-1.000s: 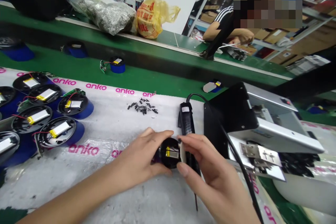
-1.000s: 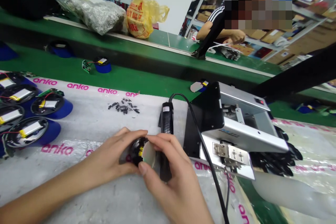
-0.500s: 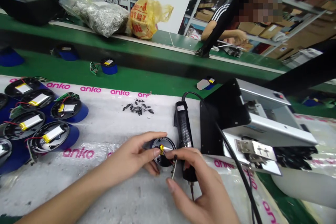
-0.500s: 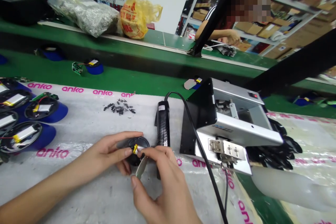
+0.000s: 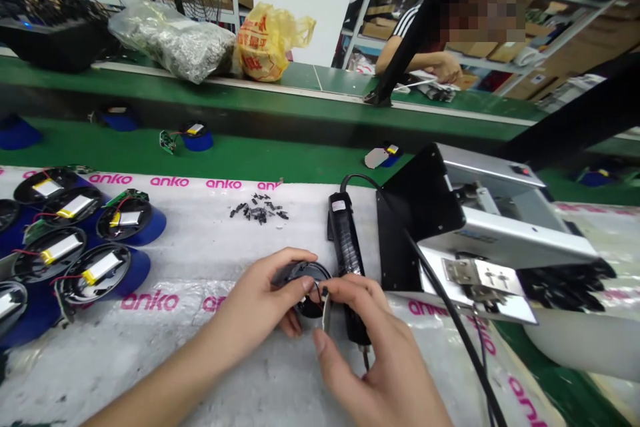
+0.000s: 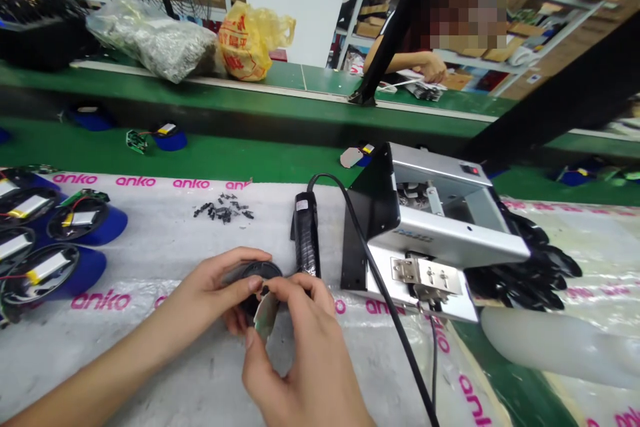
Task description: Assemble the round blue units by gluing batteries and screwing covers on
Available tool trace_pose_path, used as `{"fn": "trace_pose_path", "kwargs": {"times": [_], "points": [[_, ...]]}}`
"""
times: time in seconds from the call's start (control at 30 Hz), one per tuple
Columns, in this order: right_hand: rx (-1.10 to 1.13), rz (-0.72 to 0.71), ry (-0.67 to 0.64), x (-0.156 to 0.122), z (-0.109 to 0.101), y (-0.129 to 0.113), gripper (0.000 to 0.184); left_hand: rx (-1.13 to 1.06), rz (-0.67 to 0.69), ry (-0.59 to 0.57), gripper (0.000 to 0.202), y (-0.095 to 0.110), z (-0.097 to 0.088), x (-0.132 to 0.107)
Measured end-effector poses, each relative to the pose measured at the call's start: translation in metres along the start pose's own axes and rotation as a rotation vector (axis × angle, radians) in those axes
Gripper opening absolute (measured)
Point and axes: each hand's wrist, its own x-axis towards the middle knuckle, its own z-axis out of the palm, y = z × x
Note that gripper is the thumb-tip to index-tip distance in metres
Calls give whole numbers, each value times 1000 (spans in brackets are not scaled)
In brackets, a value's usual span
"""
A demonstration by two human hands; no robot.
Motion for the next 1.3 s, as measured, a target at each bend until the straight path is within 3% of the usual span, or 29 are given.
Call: {"fn": "trace_pose_path", "kwargs": {"times": [0.1, 0.23, 0.4, 0.5, 0.67, 0.77, 1.0, 1.17, 1.3], "points": [[-22, 4, 30, -1, 4, -3, 35, 25, -21, 24, 26, 5, 4, 1], [-126, -91, 69, 3, 0, 0, 39, 27, 15, -6, 21, 5, 2, 3], [-184, -241, -99, 18, -9, 4, 41, -33, 42, -50, 23, 0, -1, 5], [-182, -252, -94, 25, -8, 6, 38, -72, 59, -72, 28, -2, -5, 4], [-90, -267, -46, 30, -7, 12, 19, -150, 17, -303, 48, -5, -25, 3], [-88, -299, -70, 32, -10, 16, 15, -196, 2, -378, 61, -10, -36, 4], [-105, -424, -91, 35, -13, 16, 18, -146, 1, -362, 50, -10, -36, 6], [-164, -390, -126, 32, -17, 9, 29, -149, 19, -338, 52, -13, -33, 7], [-109, -337, -44, 28, -14, 10, 27, -147, 30, -305, 53, -15, -31, 4]]}}
